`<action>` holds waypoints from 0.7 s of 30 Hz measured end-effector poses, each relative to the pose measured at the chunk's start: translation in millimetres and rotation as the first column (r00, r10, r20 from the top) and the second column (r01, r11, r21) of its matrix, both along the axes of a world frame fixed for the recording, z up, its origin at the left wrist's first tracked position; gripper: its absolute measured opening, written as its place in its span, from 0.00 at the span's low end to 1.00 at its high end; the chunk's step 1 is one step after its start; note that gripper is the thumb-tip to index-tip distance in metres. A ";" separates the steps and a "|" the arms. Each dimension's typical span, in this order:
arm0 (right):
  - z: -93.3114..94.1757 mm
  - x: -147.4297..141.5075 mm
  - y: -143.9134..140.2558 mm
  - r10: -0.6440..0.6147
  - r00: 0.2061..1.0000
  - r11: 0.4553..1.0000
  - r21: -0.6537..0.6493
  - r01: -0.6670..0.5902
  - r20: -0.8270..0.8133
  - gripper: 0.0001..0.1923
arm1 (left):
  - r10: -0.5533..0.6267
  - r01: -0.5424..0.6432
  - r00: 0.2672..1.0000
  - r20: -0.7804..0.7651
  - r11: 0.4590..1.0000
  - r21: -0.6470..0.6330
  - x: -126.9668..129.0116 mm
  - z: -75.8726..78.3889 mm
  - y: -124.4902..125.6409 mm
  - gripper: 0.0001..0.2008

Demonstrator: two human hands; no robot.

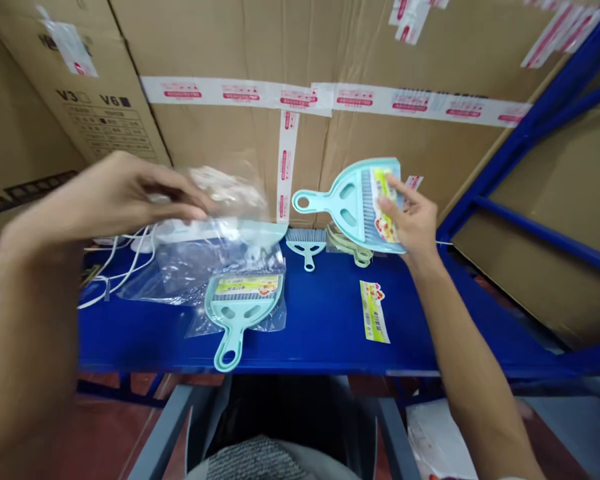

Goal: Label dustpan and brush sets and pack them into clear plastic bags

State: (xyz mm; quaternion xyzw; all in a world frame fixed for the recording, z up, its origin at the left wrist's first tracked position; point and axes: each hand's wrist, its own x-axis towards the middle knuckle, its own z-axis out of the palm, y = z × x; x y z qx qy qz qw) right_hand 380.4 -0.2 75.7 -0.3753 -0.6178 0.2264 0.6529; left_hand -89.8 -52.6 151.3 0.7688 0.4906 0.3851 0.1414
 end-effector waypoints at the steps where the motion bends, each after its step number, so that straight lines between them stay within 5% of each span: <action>1: 21.5 -2.6 -3.8 -0.021 0.997 0.994 0.108 0.013 0.069 0.41 | -0.171 0.166 0.982 -0.082 0.984 -0.065 18.0 4.5 9.4 0.16; 4: 76.6 -16.8 -22.6 -0.077 0.968 0.948 0.319 -0.003 0.238 0.35 | -0.463 0.433 0.884 -0.070 0.865 -0.256 67.3 9.2 28.3 0.08; 7: 99.4 -30.7 -41.2 -0.088 0.911 0.944 0.327 -0.054 0.404 0.30 | -0.611 0.584 0.792 0.008 0.752 -0.305 94.7 7.4 30.5 0.06; 9: 97.8 -35.7 -45.8 -0.040 0.870 0.974 0.214 -0.076 0.491 0.30 | -0.673 0.645 0.739 -0.012 0.713 -0.276 100.9 6.0 28.4 0.06; 14: 75.0 -46.5 -25.4 0.171 0.771 0.985 -0.082 -0.153 0.614 0.31 | -0.692 0.694 0.685 -0.228 0.715 -0.087 105.3 -1.9 35.3 0.06; 21: 37.7 -70.9 20.5 0.430 0.744 0.902 -0.281 -0.328 0.511 0.32 | -0.536 0.613 0.775 -0.335 0.767 0.190 113.1 -25.8 64.6 0.09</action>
